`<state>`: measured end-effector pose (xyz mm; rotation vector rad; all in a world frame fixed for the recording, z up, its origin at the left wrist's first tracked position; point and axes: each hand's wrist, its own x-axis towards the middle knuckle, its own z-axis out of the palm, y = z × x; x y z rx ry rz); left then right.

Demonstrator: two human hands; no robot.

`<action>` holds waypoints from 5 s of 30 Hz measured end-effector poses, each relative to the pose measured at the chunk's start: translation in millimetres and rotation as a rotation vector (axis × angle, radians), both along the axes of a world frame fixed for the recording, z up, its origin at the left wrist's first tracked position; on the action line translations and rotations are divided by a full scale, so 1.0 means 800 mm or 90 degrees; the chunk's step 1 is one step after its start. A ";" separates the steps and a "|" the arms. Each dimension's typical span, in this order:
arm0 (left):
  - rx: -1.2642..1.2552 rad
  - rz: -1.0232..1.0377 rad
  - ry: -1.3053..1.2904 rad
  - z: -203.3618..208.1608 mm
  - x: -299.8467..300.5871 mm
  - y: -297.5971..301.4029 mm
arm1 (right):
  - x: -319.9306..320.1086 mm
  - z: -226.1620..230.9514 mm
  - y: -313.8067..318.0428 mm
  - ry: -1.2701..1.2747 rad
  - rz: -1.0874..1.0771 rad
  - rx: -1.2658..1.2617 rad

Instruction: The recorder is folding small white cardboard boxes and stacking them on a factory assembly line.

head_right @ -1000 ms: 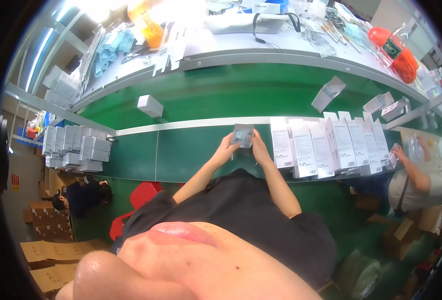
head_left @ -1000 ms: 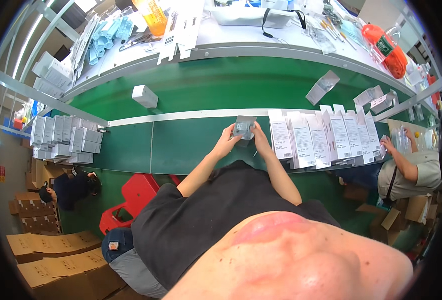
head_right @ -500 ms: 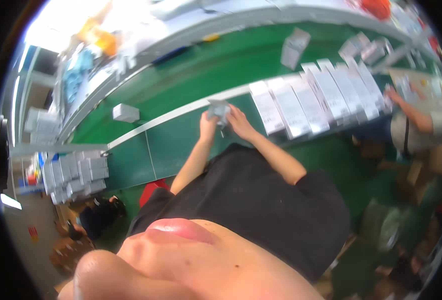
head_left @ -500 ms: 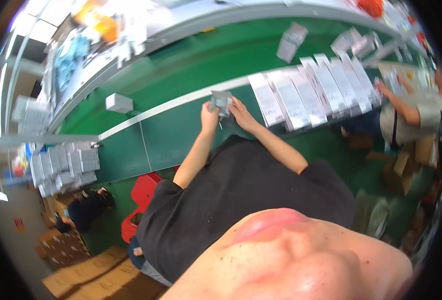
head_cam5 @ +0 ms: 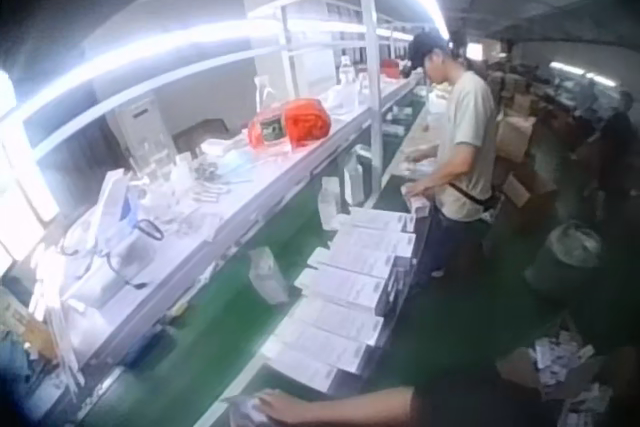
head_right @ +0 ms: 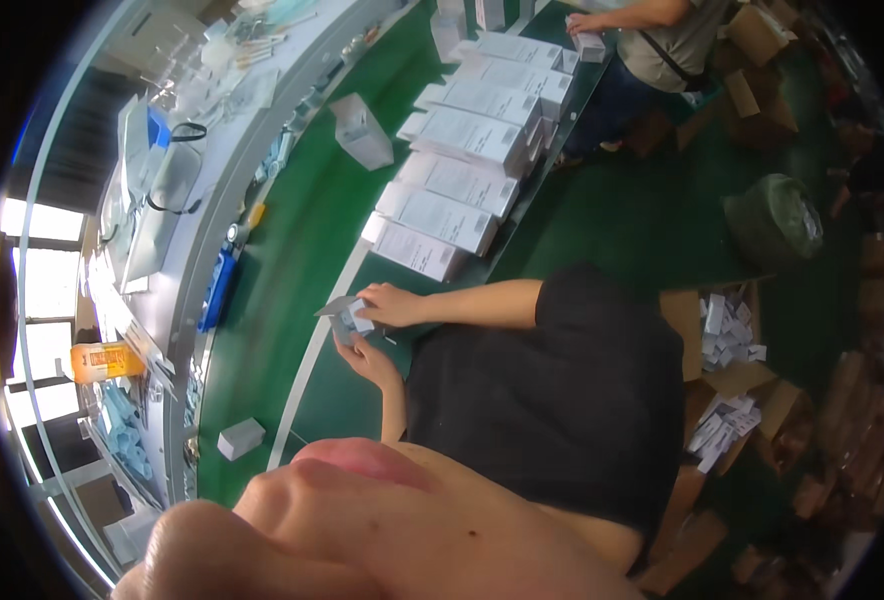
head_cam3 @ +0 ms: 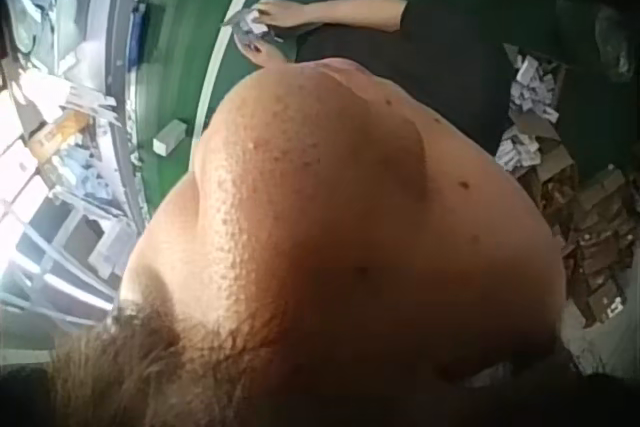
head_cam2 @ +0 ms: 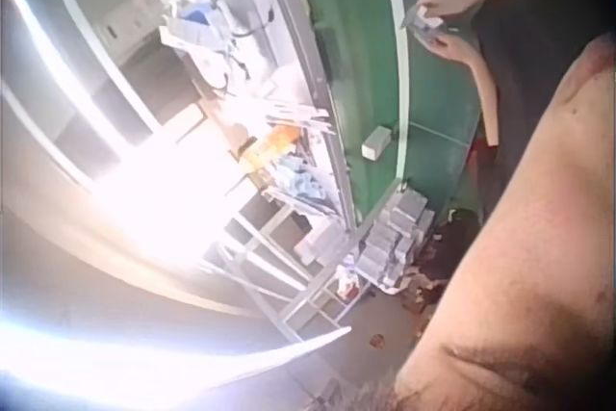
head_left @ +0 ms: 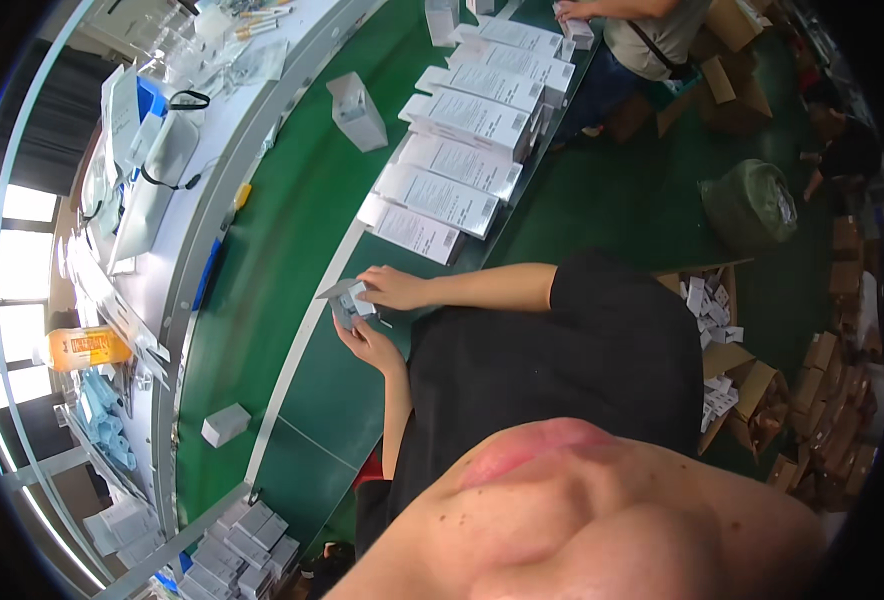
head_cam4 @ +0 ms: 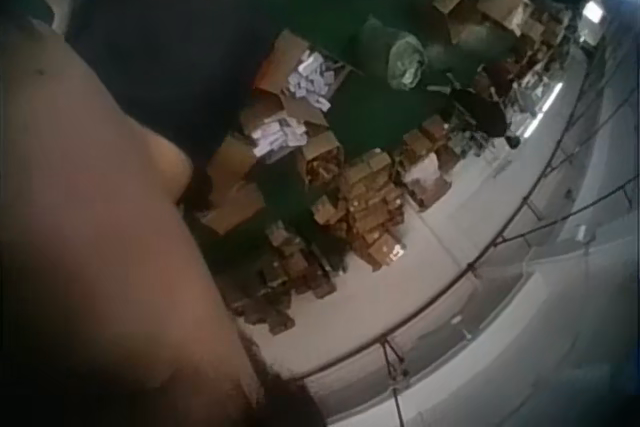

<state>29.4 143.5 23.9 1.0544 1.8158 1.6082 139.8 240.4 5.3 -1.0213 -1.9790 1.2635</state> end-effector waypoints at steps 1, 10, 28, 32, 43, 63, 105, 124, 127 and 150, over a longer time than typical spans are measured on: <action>0.041 -0.001 0.018 0.003 0.006 0.004 | -0.002 -0.007 0.002 -0.004 -0.001 0.011; 0.000 -0.055 0.289 0.013 -0.011 0.000 | 0.008 0.052 -0.011 0.214 0.076 0.109; -0.043 -0.173 0.238 -0.032 -0.044 0.004 | -0.035 0.065 -0.021 -0.044 0.041 0.501; -0.034 -0.066 0.135 -0.014 -0.041 0.005 | -0.033 0.075 -0.023 -0.090 0.068 0.526; 0.033 -0.088 0.199 -0.039 -0.047 -0.006 | -0.042 0.056 -0.037 -0.179 0.100 0.530; -0.024 0.221 0.300 -0.017 -0.198 0.069 | -0.037 0.078 0.062 0.072 -0.184 0.243; 0.011 0.017 0.387 -0.030 -0.030 0.027 | -0.027 0.021 0.020 0.129 0.091 0.250; -0.032 0.009 0.099 -0.026 -0.019 0.020 | -0.042 0.037 0.011 0.014 0.056 0.561; -0.036 -0.004 0.095 -0.023 -0.019 0.019 | -0.030 0.054 0.011 0.016 0.158 0.430; -0.120 0.224 0.368 -0.042 -0.103 0.063 | -0.047 0.072 0.059 -0.039 -0.124 0.489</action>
